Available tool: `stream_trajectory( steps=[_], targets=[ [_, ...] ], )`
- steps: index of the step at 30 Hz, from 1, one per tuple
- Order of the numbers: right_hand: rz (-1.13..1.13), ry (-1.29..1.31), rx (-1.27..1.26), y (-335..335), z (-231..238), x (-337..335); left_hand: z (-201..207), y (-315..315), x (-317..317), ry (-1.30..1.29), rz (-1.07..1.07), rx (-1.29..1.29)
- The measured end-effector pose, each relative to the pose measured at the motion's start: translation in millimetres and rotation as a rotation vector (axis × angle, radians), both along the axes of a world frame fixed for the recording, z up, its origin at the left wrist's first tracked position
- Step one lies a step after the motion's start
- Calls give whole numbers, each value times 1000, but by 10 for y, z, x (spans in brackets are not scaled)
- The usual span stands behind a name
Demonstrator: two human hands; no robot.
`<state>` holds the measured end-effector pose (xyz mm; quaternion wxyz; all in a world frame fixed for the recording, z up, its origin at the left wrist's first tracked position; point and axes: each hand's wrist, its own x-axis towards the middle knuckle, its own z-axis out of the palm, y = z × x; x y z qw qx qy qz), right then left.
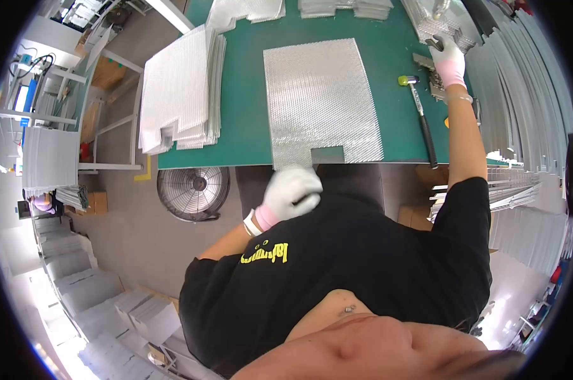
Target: The person is assembling metal mesh filters by inserting them into metal frames, attaching a metal tab, and securing components using a drill and hammer.
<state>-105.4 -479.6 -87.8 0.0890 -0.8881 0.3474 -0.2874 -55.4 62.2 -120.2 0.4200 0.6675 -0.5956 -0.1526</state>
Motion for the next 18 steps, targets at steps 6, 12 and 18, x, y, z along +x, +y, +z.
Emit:
stream_trajectory(
  steps=[6, 12, 18],
  targets=[
    [602, -199, 876, 2287, 375, -552, -859, 69, -262, 1549, 550, 85],
    [592, -56, 1749, 3764, -939, -1186, -736, -212, -235, 1587, 657, 8],
    [352, -549, 1919, 3809, -1177, -1032, -737, -100, -329, 1572, 614, -46]
  ],
)
